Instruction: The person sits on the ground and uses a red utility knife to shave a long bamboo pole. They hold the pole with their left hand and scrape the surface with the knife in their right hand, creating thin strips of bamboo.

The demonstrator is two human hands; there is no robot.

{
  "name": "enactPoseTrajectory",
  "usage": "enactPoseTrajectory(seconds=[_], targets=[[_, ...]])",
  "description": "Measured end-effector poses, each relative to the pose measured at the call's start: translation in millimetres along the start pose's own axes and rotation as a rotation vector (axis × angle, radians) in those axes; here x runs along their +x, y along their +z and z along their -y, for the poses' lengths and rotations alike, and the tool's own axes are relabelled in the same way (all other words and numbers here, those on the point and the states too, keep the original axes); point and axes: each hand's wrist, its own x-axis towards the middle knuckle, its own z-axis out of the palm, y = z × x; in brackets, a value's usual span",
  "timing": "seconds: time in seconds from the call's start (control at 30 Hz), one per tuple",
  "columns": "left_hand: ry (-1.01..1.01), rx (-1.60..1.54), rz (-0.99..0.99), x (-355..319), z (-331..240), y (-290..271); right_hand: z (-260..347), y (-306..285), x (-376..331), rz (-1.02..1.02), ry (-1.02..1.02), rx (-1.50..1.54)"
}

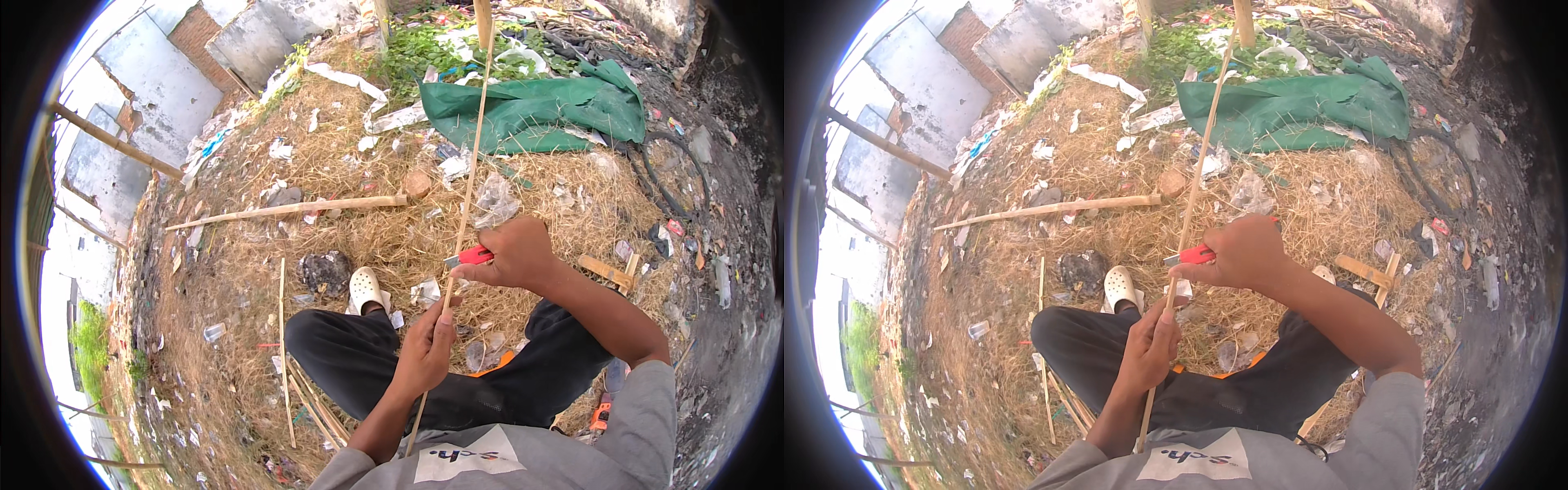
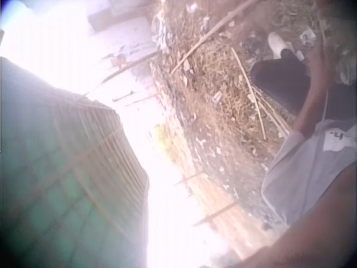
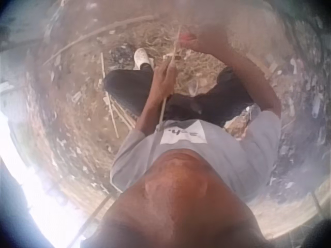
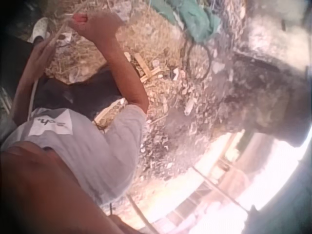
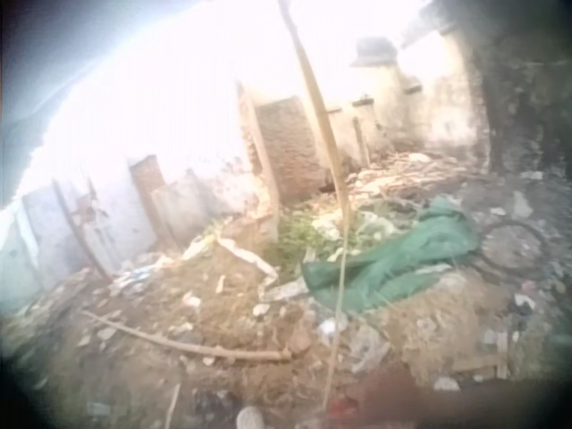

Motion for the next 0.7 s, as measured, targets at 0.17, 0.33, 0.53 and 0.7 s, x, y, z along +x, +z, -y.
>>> enactPoseTrajectory(seconds=[0.17,0.33,0.53,0.7], targets=[[0.01,0.116,0.047,-20,-4,8,-57,-5,16,-0.061,0.279,-0.112],[-0.087,-0.047,0.112,-24,-4,9,-54,-2,-3,0.024,0.199,-0.044],[-0.264,-0.707,0.241,4,-8,6,1,-5,-14,0.052,-0.031,0.101],[-0.262,-0.712,0.261,7,-18,15,-10,-11,-13,-0.056,-0.088,0.075]])
